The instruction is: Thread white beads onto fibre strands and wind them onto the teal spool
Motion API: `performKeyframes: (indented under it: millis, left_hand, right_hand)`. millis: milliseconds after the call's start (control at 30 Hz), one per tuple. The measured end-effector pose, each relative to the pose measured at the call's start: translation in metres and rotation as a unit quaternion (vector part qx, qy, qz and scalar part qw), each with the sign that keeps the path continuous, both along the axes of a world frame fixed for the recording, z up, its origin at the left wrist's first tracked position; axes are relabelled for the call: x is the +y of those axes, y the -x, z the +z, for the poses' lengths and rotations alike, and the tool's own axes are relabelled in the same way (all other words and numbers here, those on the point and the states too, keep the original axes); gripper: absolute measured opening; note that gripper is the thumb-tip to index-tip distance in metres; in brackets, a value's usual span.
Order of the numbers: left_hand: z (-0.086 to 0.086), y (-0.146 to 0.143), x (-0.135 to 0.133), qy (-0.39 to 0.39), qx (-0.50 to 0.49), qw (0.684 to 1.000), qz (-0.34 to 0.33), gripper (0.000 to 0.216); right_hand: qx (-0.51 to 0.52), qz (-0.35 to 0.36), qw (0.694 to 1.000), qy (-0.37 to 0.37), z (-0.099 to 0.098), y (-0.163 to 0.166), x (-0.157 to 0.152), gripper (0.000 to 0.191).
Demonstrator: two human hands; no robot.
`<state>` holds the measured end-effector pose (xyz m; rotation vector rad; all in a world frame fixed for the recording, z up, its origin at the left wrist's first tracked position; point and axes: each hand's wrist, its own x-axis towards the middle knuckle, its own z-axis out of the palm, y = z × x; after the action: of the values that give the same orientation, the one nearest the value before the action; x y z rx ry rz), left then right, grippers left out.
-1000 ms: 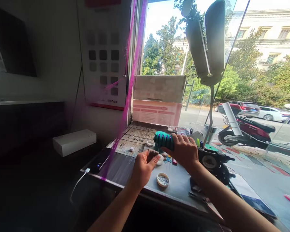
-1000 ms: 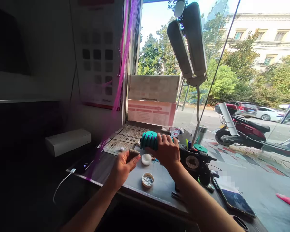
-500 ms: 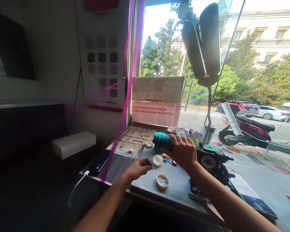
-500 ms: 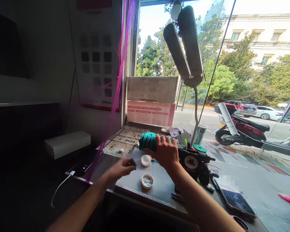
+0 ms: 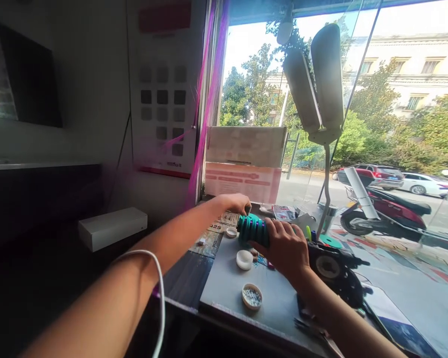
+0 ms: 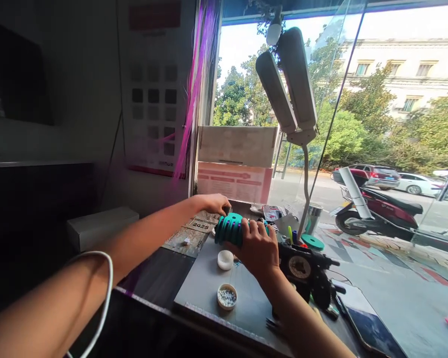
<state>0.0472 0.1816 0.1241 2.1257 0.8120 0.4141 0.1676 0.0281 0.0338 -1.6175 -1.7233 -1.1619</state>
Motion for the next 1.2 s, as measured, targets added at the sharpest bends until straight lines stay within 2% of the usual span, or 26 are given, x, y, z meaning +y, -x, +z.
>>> performKeyframes:
  millis: [100, 233, 400, 633, 700, 800, 833, 900, 967, 1067, 1200]
  left_hand:
    - [0.008, 0.011, -0.010, -0.009, -0.006, 1.000, 0.000, 0.023]
    - [0.000, 0.031, -0.036, 0.010, -0.077, 0.997, 0.027, 0.008]
    - [-0.019, 0.038, -0.067, 0.022, -0.176, 0.983, 0.053, 0.021]
    - [-0.041, 0.031, -0.101, -0.059, -0.270, 0.955, 0.108, 0.014]
    - [-0.053, 0.034, -0.115, -0.095, -0.279, 0.948, 0.120, 0.012]
    - [-0.081, 0.040, -0.135, -0.110, -0.284, 0.945, 0.122, 0.010]
    - [-0.093, 0.041, -0.139, -0.079, -0.289, 0.944, 0.137, 0.010]
    - [-0.115, 0.041, -0.139, 0.047, -0.332, 0.919, 0.207, 0.012]
    - [-0.132, 0.038, -0.132, 0.123, -0.354, 0.899, 0.226, 0.021]
    - [-0.142, 0.030, -0.120, 0.209, -0.362, 0.890, 0.182, 0.041]
    - [-0.143, 0.024, -0.117, 0.302, -0.345, 0.881, 0.116, 0.046]
  right_hand:
    - [0.003, 0.000, 1.000, -0.012, -0.002, 0.000, -0.001, 0.065]
    - [0.000, 0.004, 1.000, -0.025, -0.002, 0.000, -0.002, 0.066]
    - [-0.005, 0.001, 1.000, -0.021, -0.002, 0.000, -0.003, 0.065]
    - [-0.016, 0.002, 1.000, -0.017, -0.004, -0.001, -0.001, 0.066]
    - [-0.013, 0.001, 1.000, -0.014, -0.004, -0.001, -0.001, 0.065]
    - [-0.006, 0.000, 1.000, -0.003, -0.003, -0.001, -0.002, 0.063]
    - [-0.005, 0.000, 1.000, 0.000, -0.002, -0.001, -0.002, 0.062]
    - [-0.004, 0.004, 1.000, 0.000, -0.002, -0.002, -0.002, 0.062]
    - [-0.002, 0.006, 1.000, -0.002, -0.002, -0.001, -0.002, 0.063]
    - [-0.001, 0.004, 1.000, -0.001, -0.003, -0.001, -0.001, 0.065]
    - [-0.002, 0.002, 1.000, 0.000, -0.004, -0.001, 0.000, 0.068]
